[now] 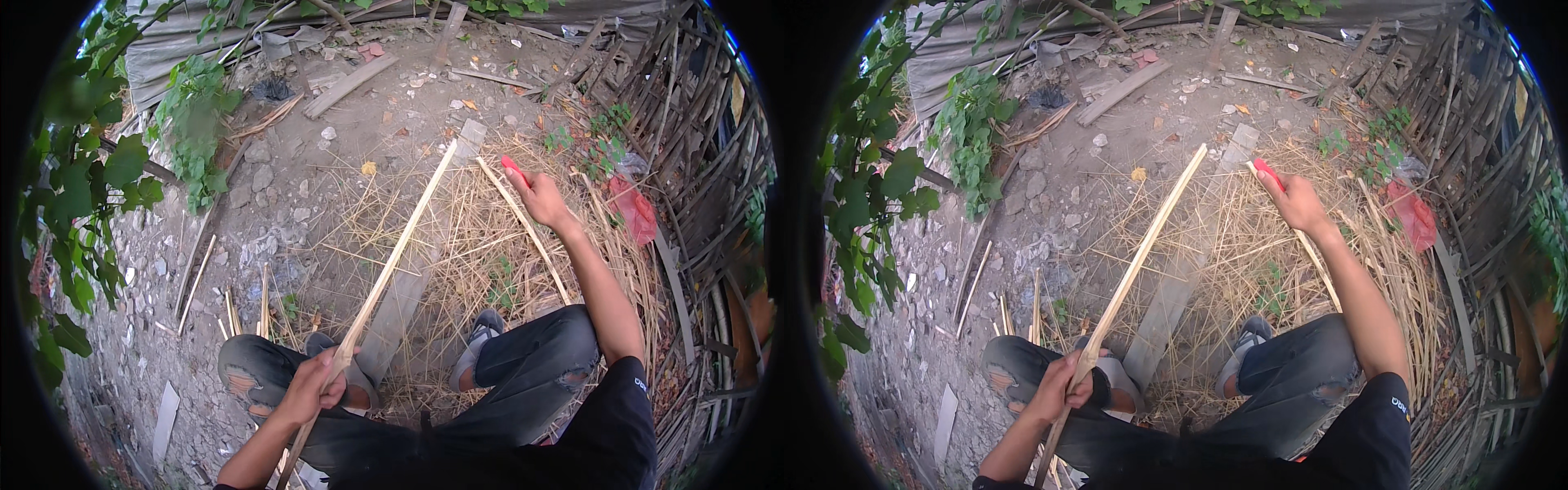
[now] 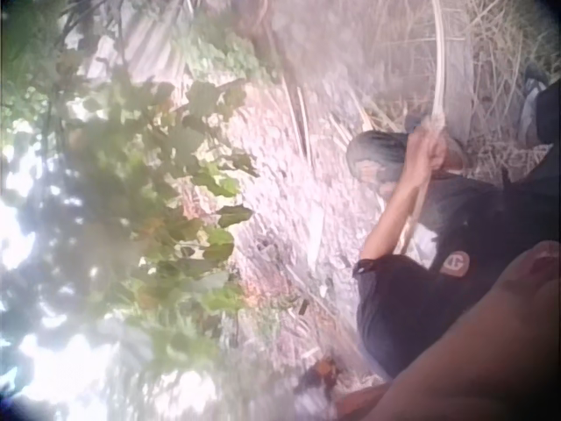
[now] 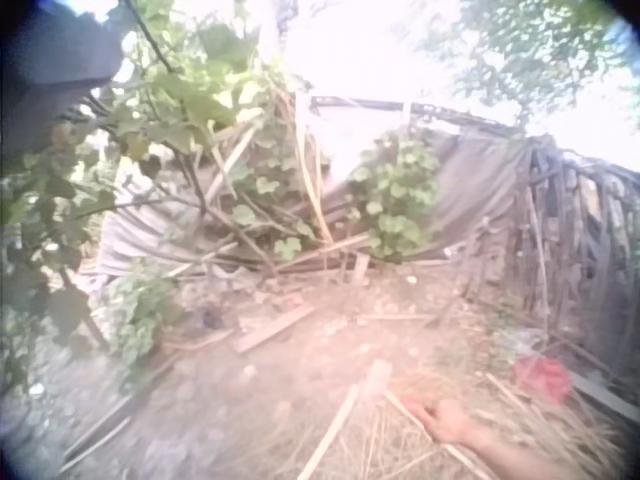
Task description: The person sits on the ground and uses a red utility knife to shave a long bamboo stick. They hold the stick with their left hand and scrape the surface with the knife in their right hand, removing thin strips of bamboo.
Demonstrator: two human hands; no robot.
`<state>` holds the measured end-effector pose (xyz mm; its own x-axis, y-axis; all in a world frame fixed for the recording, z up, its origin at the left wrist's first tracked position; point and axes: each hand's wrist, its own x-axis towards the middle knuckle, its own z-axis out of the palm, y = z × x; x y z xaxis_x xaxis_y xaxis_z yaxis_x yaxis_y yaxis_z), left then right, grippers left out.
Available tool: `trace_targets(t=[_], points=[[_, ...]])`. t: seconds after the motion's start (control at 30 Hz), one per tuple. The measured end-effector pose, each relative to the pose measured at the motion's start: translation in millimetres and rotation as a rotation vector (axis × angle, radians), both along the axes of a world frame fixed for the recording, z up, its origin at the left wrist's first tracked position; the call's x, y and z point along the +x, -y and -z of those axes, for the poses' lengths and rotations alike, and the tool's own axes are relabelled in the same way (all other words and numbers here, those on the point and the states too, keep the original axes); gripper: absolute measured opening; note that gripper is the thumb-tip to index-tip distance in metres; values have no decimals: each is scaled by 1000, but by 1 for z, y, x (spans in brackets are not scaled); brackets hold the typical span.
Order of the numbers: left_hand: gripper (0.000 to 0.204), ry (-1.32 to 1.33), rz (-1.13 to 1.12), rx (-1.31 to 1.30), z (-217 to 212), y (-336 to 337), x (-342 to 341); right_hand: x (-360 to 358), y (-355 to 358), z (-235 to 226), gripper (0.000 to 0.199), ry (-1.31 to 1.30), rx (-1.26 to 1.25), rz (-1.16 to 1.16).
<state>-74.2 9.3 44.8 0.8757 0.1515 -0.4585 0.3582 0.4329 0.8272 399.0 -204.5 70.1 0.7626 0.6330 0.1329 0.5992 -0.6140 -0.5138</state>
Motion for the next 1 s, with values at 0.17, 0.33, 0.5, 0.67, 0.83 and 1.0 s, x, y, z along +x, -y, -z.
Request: trace_targets(t=[0.17,0.33,0.5,0.67,0.83,1.0], points=[[51,31,-187,18,-3,-16,71,-75,-37,-39,66,-132,-25,-273],[54,125,-178,174,-7,-15,111,-128,-61,-40,60,-194,-91,-534],[54,148,-192,149,-9,-6,123,-157,-72,-32,57,-259,-145,-657],[58,173,-229,101,-5,-5,130,-160,-80,-15,58,-246,-45,-658],[57,149,-243,91,-10,-5,127,-163,-81,-26,58,-328,-164,-664],[57,140,-268,85,5,-3,125,-163,-80,-7,60,-190,-89,-633]])
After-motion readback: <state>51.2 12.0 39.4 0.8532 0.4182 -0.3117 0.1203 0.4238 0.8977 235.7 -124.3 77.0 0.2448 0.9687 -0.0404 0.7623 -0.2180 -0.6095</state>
